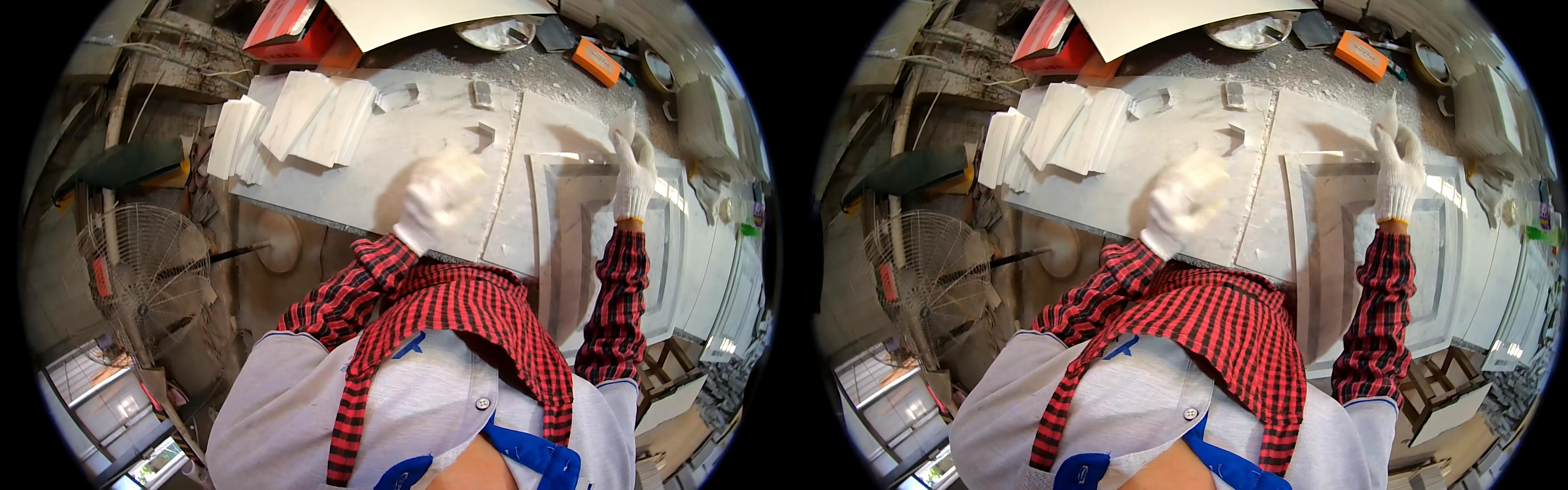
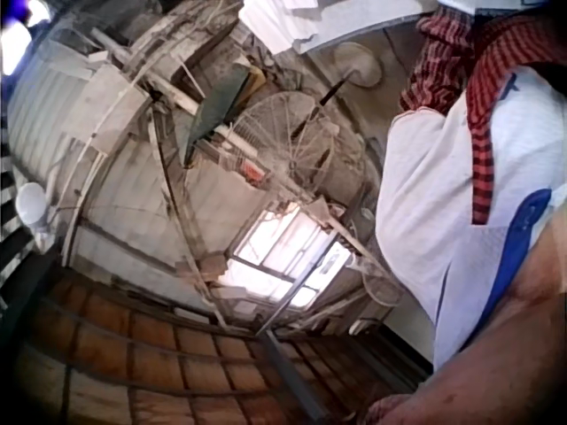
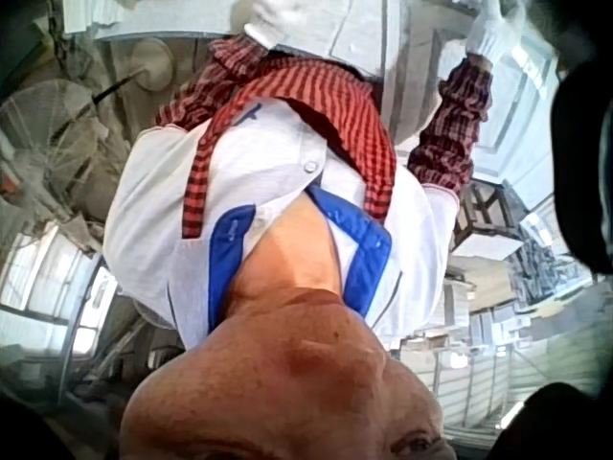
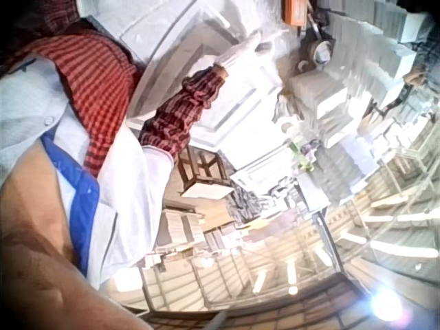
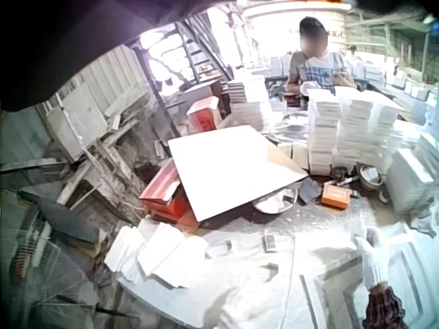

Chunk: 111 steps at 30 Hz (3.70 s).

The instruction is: The person uses a utility knife to trim excess material from the edges of white plastic panels. They repeatedly score and snap off strips, then scrape the edges to smooth them. The person also applies a liquid from a small bottle to the panel edges before continuing to trim and clean the surfaces.

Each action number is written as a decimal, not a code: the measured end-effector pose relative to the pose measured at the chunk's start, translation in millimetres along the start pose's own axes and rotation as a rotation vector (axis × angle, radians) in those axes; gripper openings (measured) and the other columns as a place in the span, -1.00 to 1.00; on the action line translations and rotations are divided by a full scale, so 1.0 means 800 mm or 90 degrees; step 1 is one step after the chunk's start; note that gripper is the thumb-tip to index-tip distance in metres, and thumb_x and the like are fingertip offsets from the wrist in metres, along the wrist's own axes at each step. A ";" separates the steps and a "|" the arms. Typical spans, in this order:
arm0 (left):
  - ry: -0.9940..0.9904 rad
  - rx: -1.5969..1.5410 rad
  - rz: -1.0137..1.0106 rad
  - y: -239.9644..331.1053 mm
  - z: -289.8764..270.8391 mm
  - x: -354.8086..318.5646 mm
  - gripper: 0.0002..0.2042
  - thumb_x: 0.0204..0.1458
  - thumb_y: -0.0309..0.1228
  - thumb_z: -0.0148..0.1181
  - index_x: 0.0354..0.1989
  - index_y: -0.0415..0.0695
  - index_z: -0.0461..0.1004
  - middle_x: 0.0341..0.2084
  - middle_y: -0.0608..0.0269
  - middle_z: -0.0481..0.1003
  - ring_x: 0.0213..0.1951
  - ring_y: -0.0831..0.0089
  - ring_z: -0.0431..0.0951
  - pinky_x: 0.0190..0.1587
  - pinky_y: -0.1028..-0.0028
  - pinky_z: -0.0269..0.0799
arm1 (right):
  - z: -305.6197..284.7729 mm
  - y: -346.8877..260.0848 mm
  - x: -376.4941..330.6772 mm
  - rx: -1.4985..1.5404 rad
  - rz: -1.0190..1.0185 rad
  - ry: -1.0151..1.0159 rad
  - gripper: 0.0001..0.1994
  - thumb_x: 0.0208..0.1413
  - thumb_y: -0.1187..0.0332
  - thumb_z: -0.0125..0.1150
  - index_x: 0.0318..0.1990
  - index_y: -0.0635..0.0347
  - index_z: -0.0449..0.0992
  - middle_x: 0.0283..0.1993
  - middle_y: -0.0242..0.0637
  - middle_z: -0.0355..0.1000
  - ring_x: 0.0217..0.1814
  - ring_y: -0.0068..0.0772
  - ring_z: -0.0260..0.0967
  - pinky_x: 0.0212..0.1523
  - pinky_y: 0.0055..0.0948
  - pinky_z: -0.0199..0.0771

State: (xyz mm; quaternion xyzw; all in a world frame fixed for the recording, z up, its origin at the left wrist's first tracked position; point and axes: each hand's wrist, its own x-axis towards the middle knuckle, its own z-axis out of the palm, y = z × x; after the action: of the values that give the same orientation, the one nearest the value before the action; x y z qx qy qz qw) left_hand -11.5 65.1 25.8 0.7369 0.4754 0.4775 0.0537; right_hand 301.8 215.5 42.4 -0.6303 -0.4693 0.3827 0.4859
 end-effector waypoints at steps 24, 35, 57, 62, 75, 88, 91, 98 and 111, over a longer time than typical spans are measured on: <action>-0.338 -0.220 -0.024 0.035 0.043 0.008 -0.72 -0.15 -0.29 0.37 -0.21 -0.01 0.61 -0.13 0.36 0.59 -0.03 0.23 0.53 0.08 0.22 0.43 | -0.052 0.033 0.121 -0.459 -0.117 0.014 -0.36 0.08 -0.01 0.33 0.23 0.20 0.44 0.13 -0.15 0.53 0.14 -0.27 0.49 0.16 -0.35 0.40; -0.269 -0.177 0.010 0.037 0.051 -0.003 -0.79 -0.10 -0.28 0.31 -0.26 0.01 0.58 -0.12 0.38 0.56 0.06 0.30 0.49 0.14 0.24 0.38 | 0.144 -0.086 0.047 -0.420 -0.258 -0.281 -0.39 0.21 -0.03 0.16 0.36 0.00 0.29 -0.13 -0.16 0.62 -0.07 -0.11 0.56 -0.03 -0.26 0.46; -0.204 -0.227 0.044 0.031 0.056 -0.005 -0.85 -0.11 -0.27 0.28 -0.38 0.00 0.57 -0.26 0.35 0.56 -0.09 0.29 0.53 0.03 0.28 0.43 | 0.214 -0.050 0.054 0.076 0.001 -0.173 -0.68 0.20 0.42 0.20 0.11 0.24 0.55 -0.24 -0.29 0.60 -0.36 -0.61 0.49 -0.39 -0.63 0.43; -0.230 -0.208 0.025 0.033 0.051 -0.004 -0.85 -0.11 -0.31 0.30 -0.38 -0.03 0.55 -0.23 0.34 0.56 -0.05 0.29 0.53 0.04 0.27 0.44 | 0.222 -0.047 0.065 0.106 0.017 -0.173 -0.68 0.20 0.43 0.21 0.10 0.28 0.55 -0.26 -0.24 0.60 -0.37 -0.57 0.50 -0.39 -0.62 0.47; -0.223 -0.219 0.007 0.039 0.048 -0.004 -0.85 -0.10 -0.33 0.33 -0.34 -0.03 0.56 -0.19 0.35 0.57 -0.01 0.28 0.53 0.04 0.25 0.44 | 0.250 -0.056 0.061 0.063 0.068 -0.194 -0.70 0.26 0.35 0.16 0.07 0.29 0.58 -0.24 -0.25 0.62 -0.37 -0.54 0.53 -0.38 -0.59 0.51; -0.388 -0.115 -0.007 0.044 0.042 0.013 -0.80 -0.13 -0.30 0.32 -0.30 -0.02 0.57 -0.27 0.34 0.53 -0.09 0.25 0.51 0.01 0.26 0.43 | 0.115 -0.020 0.024 0.375 0.201 -0.176 -0.72 0.31 0.37 0.13 0.11 0.24 0.49 -0.19 -0.32 0.56 -0.35 -0.65 0.46 -0.47 -0.73 0.37; -0.304 -0.188 -0.004 0.044 0.036 0.013 -0.79 -0.12 -0.30 0.32 -0.29 -0.03 0.58 -0.32 0.33 0.50 -0.14 0.24 0.50 -0.02 0.23 0.43 | 0.059 -0.018 -0.021 0.379 0.204 -0.169 -0.69 0.32 0.41 0.09 0.16 0.27 0.45 -0.19 -0.31 0.56 -0.35 -0.69 0.45 -0.48 -0.76 0.39; -0.401 -0.161 0.007 0.048 0.029 0.022 -0.71 -0.10 -0.25 0.33 -0.18 -0.06 0.59 -0.12 0.31 0.57 -0.03 0.21 0.50 0.07 0.23 0.43 | -0.015 -0.025 -0.127 0.280 0.278 -0.045 -0.66 0.30 0.41 0.13 0.17 0.36 0.46 -0.25 -0.35 0.53 -0.44 -0.73 0.37 -0.53 -0.78 0.26; -0.380 -0.156 0.016 0.049 0.036 0.014 -0.72 -0.06 -0.25 0.32 -0.19 -0.07 0.59 -0.08 0.31 0.58 0.02 0.23 0.50 0.14 0.24 0.40 | -0.002 -0.027 -0.163 0.165 0.236 -0.052 -0.69 0.28 0.42 0.17 0.10 0.41 0.51 -0.29 -0.31 0.53 -0.44 -0.67 0.39 -0.50 -0.71 0.32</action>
State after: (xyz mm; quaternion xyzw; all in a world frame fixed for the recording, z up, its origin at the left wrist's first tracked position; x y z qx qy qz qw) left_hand 36.7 62.9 38.8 0.8386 0.3681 0.2944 0.2732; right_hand 263.9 91.6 66.9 -0.6219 -0.3116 0.5481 0.4645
